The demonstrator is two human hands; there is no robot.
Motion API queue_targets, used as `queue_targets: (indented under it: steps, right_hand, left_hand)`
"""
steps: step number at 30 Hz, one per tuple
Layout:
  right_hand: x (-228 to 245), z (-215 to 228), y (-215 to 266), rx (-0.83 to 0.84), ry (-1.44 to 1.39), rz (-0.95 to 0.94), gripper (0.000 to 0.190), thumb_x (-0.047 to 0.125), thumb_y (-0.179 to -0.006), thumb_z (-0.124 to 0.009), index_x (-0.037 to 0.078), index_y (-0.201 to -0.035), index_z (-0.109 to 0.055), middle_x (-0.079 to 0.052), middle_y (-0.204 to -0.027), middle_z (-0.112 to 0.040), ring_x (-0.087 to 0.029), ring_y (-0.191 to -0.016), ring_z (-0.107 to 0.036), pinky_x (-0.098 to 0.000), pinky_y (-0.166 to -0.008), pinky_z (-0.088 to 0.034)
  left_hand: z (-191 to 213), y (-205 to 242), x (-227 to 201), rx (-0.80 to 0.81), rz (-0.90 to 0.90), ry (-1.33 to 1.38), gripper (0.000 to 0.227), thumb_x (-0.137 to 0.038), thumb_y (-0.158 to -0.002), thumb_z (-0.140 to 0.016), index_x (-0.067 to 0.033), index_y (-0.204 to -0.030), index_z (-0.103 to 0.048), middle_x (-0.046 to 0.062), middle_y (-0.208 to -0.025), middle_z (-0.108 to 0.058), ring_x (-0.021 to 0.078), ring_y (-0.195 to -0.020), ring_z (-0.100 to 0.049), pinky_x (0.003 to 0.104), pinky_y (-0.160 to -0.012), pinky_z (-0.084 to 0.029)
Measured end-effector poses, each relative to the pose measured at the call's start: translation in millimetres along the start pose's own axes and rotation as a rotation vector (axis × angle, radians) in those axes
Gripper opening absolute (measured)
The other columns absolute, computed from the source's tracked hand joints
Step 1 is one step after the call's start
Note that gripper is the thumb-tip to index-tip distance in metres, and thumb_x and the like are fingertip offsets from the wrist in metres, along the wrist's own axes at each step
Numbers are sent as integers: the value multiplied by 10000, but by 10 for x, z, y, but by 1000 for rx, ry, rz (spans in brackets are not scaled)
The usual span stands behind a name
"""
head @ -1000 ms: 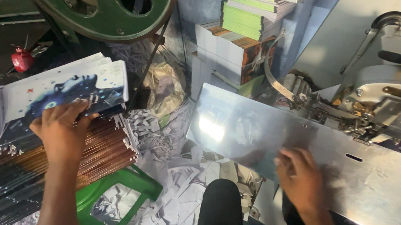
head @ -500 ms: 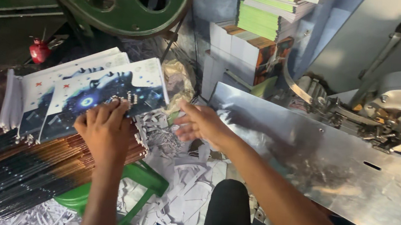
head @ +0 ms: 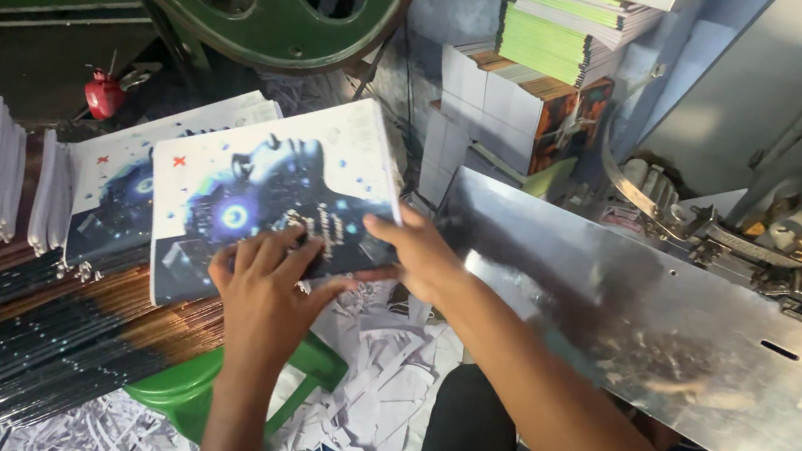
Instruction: The person repeatedly picks up a book cover, places it on a binding machine, operates the machine to stitch the spine, and then removes the finished book. This cycle is performed multiple times throughout the clip.
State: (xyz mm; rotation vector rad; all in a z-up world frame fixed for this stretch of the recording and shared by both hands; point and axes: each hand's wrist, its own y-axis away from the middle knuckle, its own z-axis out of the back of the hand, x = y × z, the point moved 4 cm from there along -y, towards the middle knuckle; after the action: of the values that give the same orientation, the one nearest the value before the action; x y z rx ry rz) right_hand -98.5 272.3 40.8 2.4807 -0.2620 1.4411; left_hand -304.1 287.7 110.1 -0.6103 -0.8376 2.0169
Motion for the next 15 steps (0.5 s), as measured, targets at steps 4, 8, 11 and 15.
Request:
queue_targets:
  steps: [4, 8, 11, 15]
  right_hand:
    - [-54, 359, 472, -79, -23, 22, 536, 233, -899, -693, 167, -1413, -555, -77, -1237, -661, -252, -1016, -699, -448, -609, -652]
    - [-49, 701, 915, -117, 7, 76, 531, 231, -912, -690, 90, -1408, -564, -106, -1162, -703, -232, -902, -721, -420, -582, -644]
    - [-8, 939, 1179, -88, 16, 162, 531, 223, -927, -689, 41, -1408, -556, -107, -1118, -723, -211, -846, -733, -400, -565, -631]
    - [59, 1245, 1481, -132, 115, 212, 528, 230, -930, -680, 49, -1411, -560, -109, -1105, -734, -199, -805, -735, -389, -559, -634]
  left_hand:
    - [10, -113, 118, 47, 49, 98, 423, -413, -848, -799, -137, -1165, -749, 101, -1298, -674, 298, -1231, -576, 564, -1132, -301]
    - [9, -445, 307, -53, -10, 81, 586, -356, -902, -778, -26, -1370, -655, 180, -1424, -621, 375, -1360, -524, 542, -1139, -334]
    - [-156, -692, 314, 80, 44, 198, 723, -399, -804, -839, -11, -1379, -636, 187, -1354, -629, 381, -1279, -532, 565, -1047, -341]
    - [-302, -834, 180, 262, 69, 233, 559, -380, -716, -859, -104, -1190, -752, 130, -1222, -695, 347, -1174, -602, 553, -962, -389]
